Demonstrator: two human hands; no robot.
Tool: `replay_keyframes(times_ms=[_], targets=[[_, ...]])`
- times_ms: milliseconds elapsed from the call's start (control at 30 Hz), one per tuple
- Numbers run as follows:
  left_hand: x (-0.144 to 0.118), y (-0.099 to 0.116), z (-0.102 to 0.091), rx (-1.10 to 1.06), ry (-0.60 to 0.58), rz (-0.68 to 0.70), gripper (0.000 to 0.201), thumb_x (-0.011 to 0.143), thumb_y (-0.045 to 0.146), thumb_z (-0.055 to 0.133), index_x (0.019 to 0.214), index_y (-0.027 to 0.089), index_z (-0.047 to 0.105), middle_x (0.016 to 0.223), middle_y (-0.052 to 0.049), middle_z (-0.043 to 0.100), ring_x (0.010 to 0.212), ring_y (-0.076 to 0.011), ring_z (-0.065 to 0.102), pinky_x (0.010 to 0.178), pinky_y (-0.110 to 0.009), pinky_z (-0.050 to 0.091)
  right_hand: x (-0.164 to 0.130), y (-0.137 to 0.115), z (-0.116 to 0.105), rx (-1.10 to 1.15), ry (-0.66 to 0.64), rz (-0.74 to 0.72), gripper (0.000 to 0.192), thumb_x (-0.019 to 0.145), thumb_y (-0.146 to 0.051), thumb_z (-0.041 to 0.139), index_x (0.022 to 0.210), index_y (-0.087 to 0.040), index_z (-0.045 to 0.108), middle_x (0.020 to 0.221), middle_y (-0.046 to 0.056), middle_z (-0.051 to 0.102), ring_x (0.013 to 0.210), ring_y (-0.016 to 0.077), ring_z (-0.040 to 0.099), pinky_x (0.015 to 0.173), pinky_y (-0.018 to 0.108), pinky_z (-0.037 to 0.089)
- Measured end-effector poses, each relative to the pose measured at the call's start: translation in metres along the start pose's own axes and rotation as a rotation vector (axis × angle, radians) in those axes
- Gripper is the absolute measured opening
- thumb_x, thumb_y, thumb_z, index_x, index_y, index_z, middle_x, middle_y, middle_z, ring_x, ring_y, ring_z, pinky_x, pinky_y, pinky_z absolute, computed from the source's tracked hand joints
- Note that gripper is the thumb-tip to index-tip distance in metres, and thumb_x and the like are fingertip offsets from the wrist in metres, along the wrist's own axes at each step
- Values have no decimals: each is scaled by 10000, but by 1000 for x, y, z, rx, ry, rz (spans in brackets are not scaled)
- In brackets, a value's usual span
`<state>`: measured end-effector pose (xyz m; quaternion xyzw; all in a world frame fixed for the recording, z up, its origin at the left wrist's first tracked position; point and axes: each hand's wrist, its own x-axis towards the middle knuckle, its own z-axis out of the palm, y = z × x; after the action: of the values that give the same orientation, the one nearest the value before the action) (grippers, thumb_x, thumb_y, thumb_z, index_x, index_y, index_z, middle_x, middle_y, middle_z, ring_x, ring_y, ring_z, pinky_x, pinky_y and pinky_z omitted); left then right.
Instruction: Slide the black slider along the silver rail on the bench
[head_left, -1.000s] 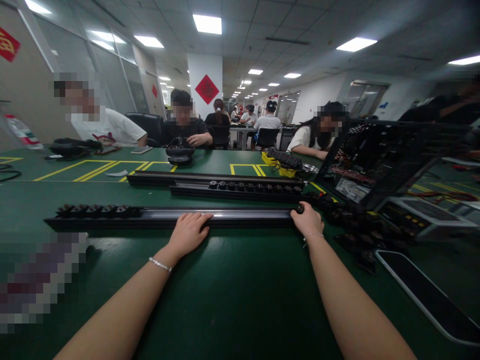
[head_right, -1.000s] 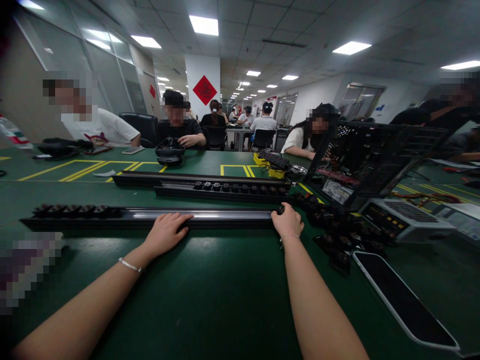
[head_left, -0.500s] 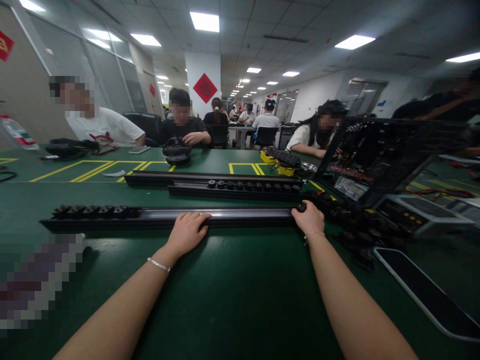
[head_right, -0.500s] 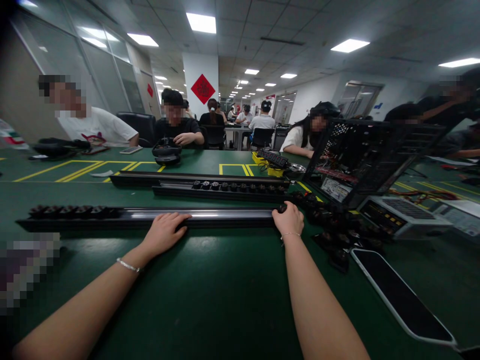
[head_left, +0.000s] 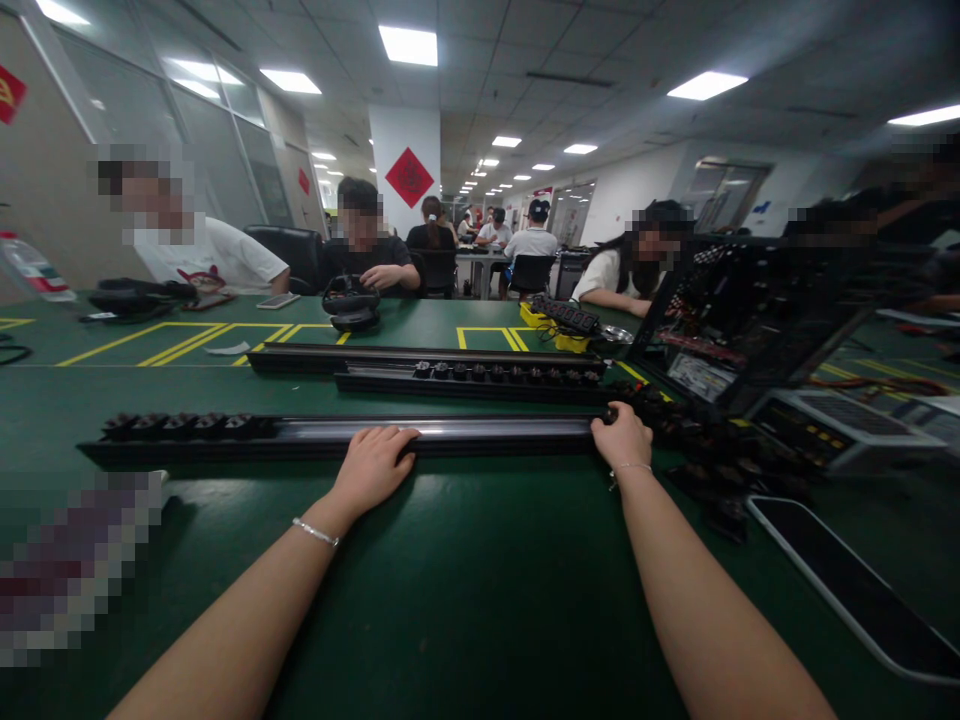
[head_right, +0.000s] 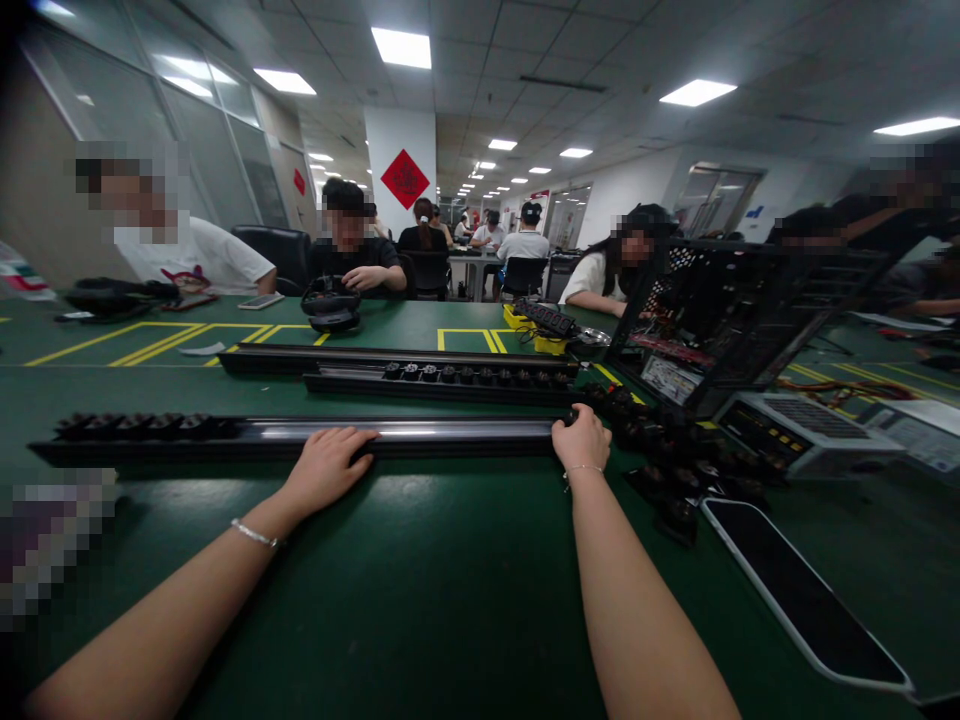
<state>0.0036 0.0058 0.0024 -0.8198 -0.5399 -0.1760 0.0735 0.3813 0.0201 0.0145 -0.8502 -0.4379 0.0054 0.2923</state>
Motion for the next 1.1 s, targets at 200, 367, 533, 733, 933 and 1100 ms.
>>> replay_keyframes(times_ms=[200,367,533,733,933,1100], targets=[[0,-1,1,8,1,6,340,840,319,428,1151,258,552,1010,-40,645,977,-213,553,899,-391,349,1,2,-1,7,23,9,454,751,-304,482,1189,-189,516,1113,108,575,1044,265,487,870,368,382],[0,-1,1,13,1,7,339,841,318,427,1149,250,553,1010,-40,644,979,-214,554,902,-392,348,2,4,0,19,27,13,447,756,-298,482,1189,-190,511,1105,106,586,1040,261,483,866,366,389],[0,-1,2,19,6,12,333,845,322,428,1148,258,548,1019,-35,643,985,-212,553,898,-385,347,4,6,1,39,20,24,443,755,-309,484,1182,-193,502,1108,101,589,1042,269,478,858,369,397],[0,-2,3,6,16,9,314,844,325,428,1123,257,555,1027,-35,647,993,-213,555,903,-386,343,6,8,2,62,46,37,430,749,-302,485,1165,-199,503,1081,93,597,1054,276,479,866,371,398],[2,-4,6,1,27,-2,295,841,323,431,1093,253,567,1052,-40,653,999,-212,560,911,-385,344,10,13,2,130,42,71,462,738,-304,500,1186,-191,488,1073,103,587,937,231,561,820,338,427],[1,-4,7,3,42,8,290,839,317,432,1083,241,568,1043,-41,655,995,-215,563,901,-388,349,13,18,3,155,80,107,497,731,-319,514,1204,-169,497,1079,118,591,946,235,571,831,329,437]])
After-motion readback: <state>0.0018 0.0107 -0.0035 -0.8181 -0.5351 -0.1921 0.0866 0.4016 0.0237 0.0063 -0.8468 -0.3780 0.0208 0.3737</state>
